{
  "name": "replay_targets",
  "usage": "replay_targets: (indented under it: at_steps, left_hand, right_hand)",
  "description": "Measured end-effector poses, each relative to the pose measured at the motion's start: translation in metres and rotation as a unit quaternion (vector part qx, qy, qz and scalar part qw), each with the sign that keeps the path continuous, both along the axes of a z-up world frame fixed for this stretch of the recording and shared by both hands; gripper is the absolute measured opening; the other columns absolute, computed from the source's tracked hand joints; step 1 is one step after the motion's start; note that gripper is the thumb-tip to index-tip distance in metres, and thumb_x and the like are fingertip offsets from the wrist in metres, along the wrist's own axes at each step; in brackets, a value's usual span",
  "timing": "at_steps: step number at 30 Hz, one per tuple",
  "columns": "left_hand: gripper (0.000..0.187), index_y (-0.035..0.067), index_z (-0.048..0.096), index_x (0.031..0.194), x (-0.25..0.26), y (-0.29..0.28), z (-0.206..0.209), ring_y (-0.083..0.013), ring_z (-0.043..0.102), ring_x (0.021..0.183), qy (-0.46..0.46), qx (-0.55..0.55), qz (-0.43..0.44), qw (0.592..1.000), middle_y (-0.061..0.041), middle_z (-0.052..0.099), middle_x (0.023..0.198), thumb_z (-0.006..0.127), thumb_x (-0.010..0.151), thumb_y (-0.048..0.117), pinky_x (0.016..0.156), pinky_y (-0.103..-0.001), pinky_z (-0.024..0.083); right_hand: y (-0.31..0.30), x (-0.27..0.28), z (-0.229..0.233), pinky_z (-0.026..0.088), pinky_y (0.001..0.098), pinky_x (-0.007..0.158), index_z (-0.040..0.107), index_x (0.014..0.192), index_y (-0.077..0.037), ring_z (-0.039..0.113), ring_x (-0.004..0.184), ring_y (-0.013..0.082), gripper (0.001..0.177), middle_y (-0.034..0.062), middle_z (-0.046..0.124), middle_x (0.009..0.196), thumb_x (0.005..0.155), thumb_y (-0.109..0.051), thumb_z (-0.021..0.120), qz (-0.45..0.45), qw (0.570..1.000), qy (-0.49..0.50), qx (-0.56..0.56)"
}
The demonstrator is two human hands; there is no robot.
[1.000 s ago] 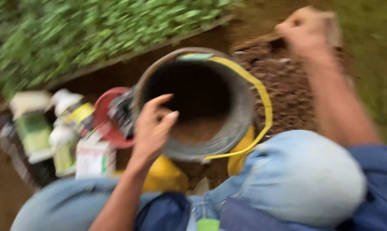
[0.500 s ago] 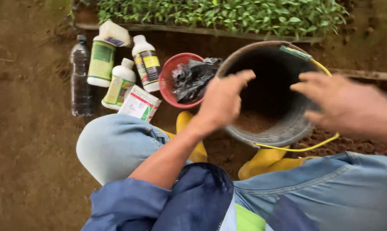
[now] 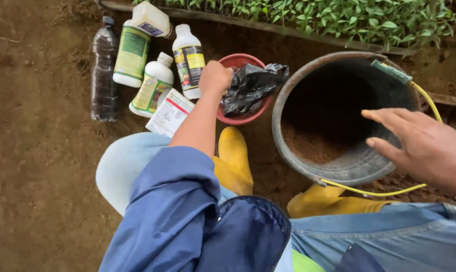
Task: The person sits on the ground and repeatedly scoops soil from a bucket into small plastic bags. They then seal the bags and place them into a wooden tray filled with similar soil-filled bags. The person continues this process of filling and arranging the bags throughout the video.
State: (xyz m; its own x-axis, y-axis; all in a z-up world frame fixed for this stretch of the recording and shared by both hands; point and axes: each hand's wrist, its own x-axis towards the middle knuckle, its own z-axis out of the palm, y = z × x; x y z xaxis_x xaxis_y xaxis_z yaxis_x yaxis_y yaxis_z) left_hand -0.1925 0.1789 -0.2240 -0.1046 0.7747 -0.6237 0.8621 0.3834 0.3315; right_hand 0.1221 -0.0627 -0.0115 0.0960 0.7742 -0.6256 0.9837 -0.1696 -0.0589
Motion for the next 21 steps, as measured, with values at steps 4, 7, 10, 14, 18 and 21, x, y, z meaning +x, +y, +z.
replay_targets:
  at_steps: [4, 7, 10, 14, 18, 21]
  left_hand:
    - [0.047, 0.007, 0.067, 0.128, 0.014, -0.003, -0.029, -0.0363, 0.068, 0.116, 0.014, -0.025, 0.021, 0.999, -0.013, 0.07, 0.128, 0.062, 0.095, 0.04, 0.096, -0.05, 0.053]
    - [0.048, 0.006, 0.071, 0.121, 0.016, -0.007, -0.059, -0.038, 0.068, 0.116, 0.043, 0.036, -0.014, 0.998, -0.018, 0.072, 0.123, 0.061, 0.094, 0.045, 0.098, -0.047, 0.052]
    - [0.033, 0.008, 0.074, 0.114, 0.014, -0.004, -0.07, -0.037, 0.07, 0.112, 0.052, 0.069, -0.017, 0.996, -0.017, 0.074, 0.117, 0.057, 0.097, 0.03, 0.094, -0.046, 0.055]
    - [0.033, 0.008, 0.076, 0.111, 0.008, -0.003, -0.016, -0.0378, 0.07, 0.106, 0.027, 0.055, 0.011, 0.998, -0.016, 0.074, 0.114, 0.051, 0.098, 0.027, 0.089, -0.05, 0.056]
    - [0.027, 0.018, 0.078, 0.073, 0.01, 0.01, 0.021, -0.0292, 0.068, 0.075, -0.053, 0.14, -0.036, 0.988, -0.005, 0.07, 0.071, 0.055, 0.078, 0.032, 0.067, -0.046, 0.05]
    - [0.019, 0.011, 0.079, 0.076, 0.047, -0.008, 0.107, -0.0087, 0.049, 0.042, -0.262, 0.069, 0.026, 0.962, 0.001, 0.06, 0.054, 0.069, 0.079, 0.027, 0.038, -0.026, 0.045]
  right_hand:
    - [-0.017, 0.019, -0.015, 0.047, 0.0471, 0.108, 0.048, 0.152, -0.033, 0.057, 0.132, 0.0265, 0.065, 0.0015, 0.059, 0.147, 0.089, -0.048, 0.057, 0.002, 0.999, 0.037, 0.027]
    - [-0.024, 0.022, -0.015, 0.051, 0.0459, 0.104, 0.05, 0.151, -0.035, 0.058, 0.132, 0.0241, 0.063, -0.0039, 0.06, 0.146, 0.089, -0.048, 0.056, -0.003, 0.999, 0.032, 0.042]
    - [-0.026, 0.025, -0.012, 0.047, 0.042, 0.107, 0.055, 0.147, -0.027, 0.061, 0.128, 0.0235, 0.061, -0.0001, 0.063, 0.141, 0.089, -0.045, 0.06, 0.013, 0.994, 0.059, 0.096]
    - [-0.019, 0.016, 0.003, 0.051, 0.045, 0.103, 0.05, 0.149, -0.033, 0.06, 0.13, 0.0232, 0.061, -0.0047, 0.06, 0.145, 0.09, -0.048, 0.056, -0.016, 0.999, 0.021, 0.045]
    - [-0.006, 0.001, 0.028, 0.052, 0.0493, 0.102, 0.046, 0.15, -0.039, 0.054, 0.137, 0.0234, 0.059, -0.0029, 0.056, 0.149, 0.092, -0.046, 0.053, -0.066, 0.998, 0.003, -0.018]
    - [-0.017, 0.015, 0.008, 0.047, 0.0408, 0.103, 0.068, 0.132, -0.018, 0.065, 0.122, 0.0229, 0.041, 0.0026, 0.071, 0.132, 0.096, -0.035, 0.059, -0.03, 0.972, 0.13, 0.194]
